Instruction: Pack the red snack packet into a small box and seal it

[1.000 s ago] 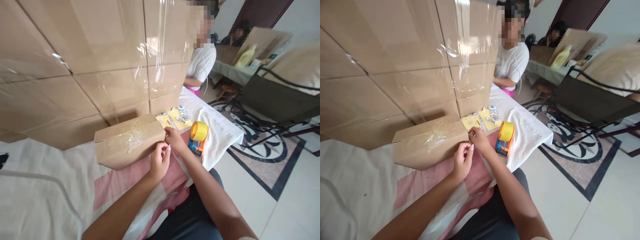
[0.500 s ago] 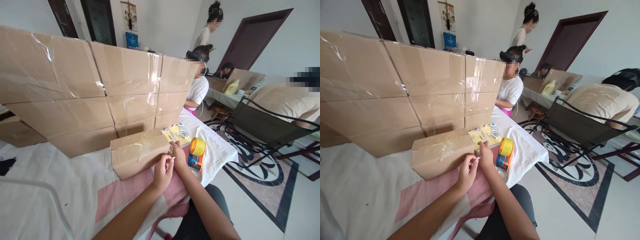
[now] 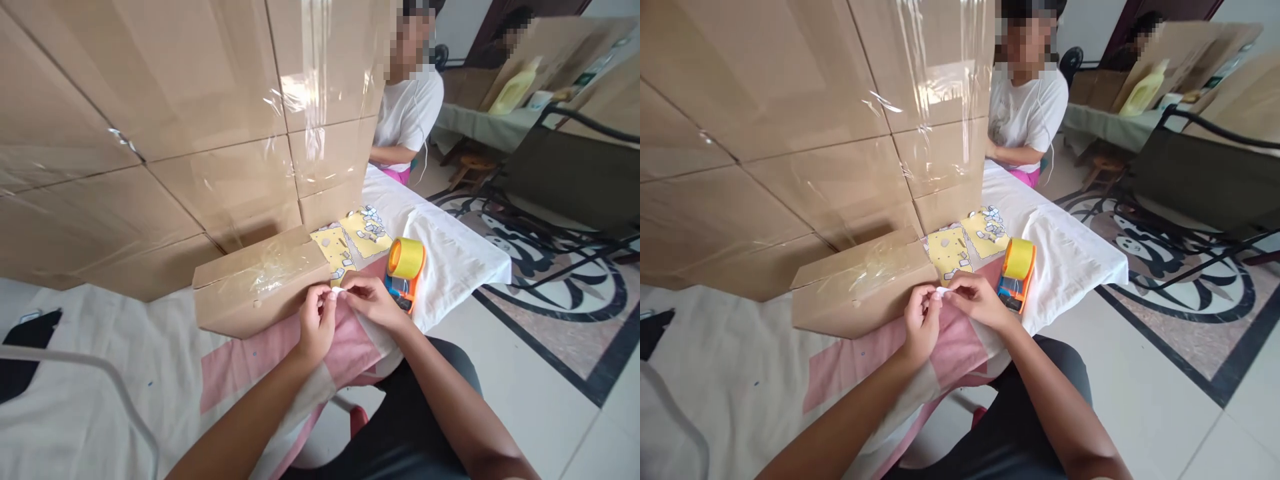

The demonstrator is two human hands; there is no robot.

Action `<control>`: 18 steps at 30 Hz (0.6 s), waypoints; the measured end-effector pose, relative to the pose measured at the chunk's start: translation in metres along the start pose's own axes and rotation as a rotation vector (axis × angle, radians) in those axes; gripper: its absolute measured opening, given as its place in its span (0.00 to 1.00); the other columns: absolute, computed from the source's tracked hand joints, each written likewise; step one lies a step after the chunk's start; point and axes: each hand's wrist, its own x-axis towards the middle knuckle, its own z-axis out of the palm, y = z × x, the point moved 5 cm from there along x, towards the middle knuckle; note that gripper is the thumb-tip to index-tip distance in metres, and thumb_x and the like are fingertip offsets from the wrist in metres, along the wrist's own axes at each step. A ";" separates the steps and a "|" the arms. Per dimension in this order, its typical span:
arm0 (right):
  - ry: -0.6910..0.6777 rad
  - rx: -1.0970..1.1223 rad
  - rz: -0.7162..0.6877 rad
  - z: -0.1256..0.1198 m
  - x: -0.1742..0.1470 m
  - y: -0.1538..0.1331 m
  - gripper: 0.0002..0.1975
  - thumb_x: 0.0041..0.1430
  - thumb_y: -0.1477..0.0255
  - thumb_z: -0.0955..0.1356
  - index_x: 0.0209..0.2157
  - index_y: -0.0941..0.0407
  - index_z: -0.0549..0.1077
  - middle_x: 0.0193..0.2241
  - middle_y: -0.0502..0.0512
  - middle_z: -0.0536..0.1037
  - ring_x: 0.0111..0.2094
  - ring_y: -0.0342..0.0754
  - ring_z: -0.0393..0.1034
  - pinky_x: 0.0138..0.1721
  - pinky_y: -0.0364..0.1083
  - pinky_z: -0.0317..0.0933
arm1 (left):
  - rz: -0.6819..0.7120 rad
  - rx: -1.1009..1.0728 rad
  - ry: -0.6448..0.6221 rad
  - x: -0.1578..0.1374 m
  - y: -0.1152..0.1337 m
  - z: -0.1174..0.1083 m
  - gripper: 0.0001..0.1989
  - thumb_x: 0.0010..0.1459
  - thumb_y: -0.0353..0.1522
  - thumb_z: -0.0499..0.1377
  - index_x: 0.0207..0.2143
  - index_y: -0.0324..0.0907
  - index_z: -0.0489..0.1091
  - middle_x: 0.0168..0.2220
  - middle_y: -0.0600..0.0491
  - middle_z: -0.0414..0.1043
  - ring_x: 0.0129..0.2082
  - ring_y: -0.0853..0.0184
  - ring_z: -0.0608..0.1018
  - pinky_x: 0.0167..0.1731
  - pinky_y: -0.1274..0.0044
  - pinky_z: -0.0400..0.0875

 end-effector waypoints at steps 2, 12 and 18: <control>0.134 -0.076 0.022 -0.006 0.002 0.007 0.14 0.64 0.61 0.72 0.29 0.55 0.74 0.27 0.50 0.72 0.28 0.44 0.65 0.31 0.44 0.58 | 0.016 -0.026 -0.017 -0.003 -0.001 -0.001 0.06 0.70 0.37 0.57 0.45 0.45 0.70 0.32 0.55 0.73 0.28 0.72 0.74 0.30 0.80 0.70; 0.190 -0.551 0.172 0.010 0.049 0.016 0.08 0.66 0.75 0.68 0.38 0.55 0.81 0.41 0.56 0.80 0.41 0.50 0.75 0.44 0.48 0.65 | 0.251 0.011 -0.244 -0.019 0.003 0.017 0.10 0.70 0.34 0.54 0.52 0.44 0.69 0.32 0.55 0.72 0.27 0.72 0.72 0.29 0.79 0.68; -0.444 -0.055 -0.047 0.038 0.051 0.012 0.17 0.62 0.73 0.72 0.53 0.52 0.81 0.64 0.58 0.73 0.66 0.54 0.67 0.66 0.52 0.60 | 0.246 0.232 -0.140 -0.031 0.023 -0.033 0.08 0.61 0.40 0.62 0.40 0.47 0.73 0.28 0.54 0.74 0.24 0.67 0.74 0.28 0.72 0.72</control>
